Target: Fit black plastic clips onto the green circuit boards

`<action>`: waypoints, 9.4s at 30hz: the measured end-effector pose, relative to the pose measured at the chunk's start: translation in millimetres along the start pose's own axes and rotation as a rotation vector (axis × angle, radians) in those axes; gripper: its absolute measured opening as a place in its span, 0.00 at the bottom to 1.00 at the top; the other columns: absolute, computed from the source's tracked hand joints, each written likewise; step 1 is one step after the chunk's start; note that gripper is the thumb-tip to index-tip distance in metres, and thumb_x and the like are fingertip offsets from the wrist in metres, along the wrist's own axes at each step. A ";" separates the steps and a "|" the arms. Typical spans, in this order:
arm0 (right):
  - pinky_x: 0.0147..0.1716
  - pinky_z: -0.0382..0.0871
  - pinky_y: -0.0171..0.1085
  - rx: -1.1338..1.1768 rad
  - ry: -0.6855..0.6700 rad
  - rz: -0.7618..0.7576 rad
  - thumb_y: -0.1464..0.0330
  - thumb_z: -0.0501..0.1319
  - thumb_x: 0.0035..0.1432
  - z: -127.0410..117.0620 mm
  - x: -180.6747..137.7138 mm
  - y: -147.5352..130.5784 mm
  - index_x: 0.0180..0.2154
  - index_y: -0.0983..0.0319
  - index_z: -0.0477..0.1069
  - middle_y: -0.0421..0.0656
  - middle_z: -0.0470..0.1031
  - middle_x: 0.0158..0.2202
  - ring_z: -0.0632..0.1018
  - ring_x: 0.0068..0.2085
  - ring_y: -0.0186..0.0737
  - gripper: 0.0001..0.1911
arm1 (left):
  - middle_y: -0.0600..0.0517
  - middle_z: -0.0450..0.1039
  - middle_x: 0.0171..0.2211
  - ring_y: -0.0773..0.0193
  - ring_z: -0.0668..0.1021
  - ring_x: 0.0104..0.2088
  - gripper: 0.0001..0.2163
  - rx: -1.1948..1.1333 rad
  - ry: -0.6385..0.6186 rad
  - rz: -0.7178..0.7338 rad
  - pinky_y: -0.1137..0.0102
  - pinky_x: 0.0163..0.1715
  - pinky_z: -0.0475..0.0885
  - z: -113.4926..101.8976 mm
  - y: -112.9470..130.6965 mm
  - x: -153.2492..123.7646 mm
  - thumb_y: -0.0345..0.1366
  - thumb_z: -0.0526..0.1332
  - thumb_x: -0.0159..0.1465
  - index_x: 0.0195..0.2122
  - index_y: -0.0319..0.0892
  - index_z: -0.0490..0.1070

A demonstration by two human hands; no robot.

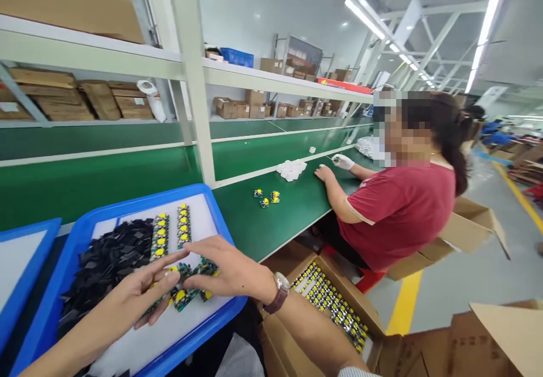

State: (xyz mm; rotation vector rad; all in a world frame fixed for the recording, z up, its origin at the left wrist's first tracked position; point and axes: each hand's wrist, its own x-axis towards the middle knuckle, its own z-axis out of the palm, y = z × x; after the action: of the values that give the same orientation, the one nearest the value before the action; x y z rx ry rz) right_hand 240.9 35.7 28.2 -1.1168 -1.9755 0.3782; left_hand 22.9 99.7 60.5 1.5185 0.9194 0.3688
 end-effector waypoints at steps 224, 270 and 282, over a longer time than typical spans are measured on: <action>0.55 0.77 0.45 0.132 -0.131 0.160 0.66 0.77 0.54 22.6 76.5 86.8 0.58 0.60 0.78 0.49 0.82 0.56 0.82 0.56 0.50 0.30 | 0.48 0.79 0.34 0.74 0.64 0.18 0.23 -0.225 0.060 -0.103 0.79 0.14 0.50 -52.1 -19.9 44.4 0.54 0.73 0.57 0.41 0.39 0.77; 0.68 0.61 0.31 -0.082 -0.186 -0.230 0.67 0.60 0.74 42.7 82.9 33.7 0.60 0.73 0.72 0.54 0.77 0.62 0.73 0.67 0.37 0.20 | 0.47 0.80 0.29 0.63 0.70 0.22 0.34 -0.209 0.394 -0.067 0.73 0.14 0.61 -35.0 6.3 56.0 0.66 0.65 0.57 0.47 0.37 0.80; 0.65 0.68 0.34 -0.195 -0.199 -0.204 0.65 0.62 0.72 44.7 81.9 32.9 0.61 0.61 0.72 0.46 0.77 0.63 0.75 0.65 0.38 0.19 | 0.47 0.83 0.28 0.68 0.63 0.17 0.34 -0.292 0.369 -0.180 0.74 0.13 0.56 -43.1 1.3 58.6 0.68 0.60 0.61 0.45 0.39 0.83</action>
State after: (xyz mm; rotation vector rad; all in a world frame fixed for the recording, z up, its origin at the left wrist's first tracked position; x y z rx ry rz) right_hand 202.7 126.8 22.2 -1.0149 -2.3191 0.1971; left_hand 30.0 171.7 53.3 1.1087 1.2229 0.6370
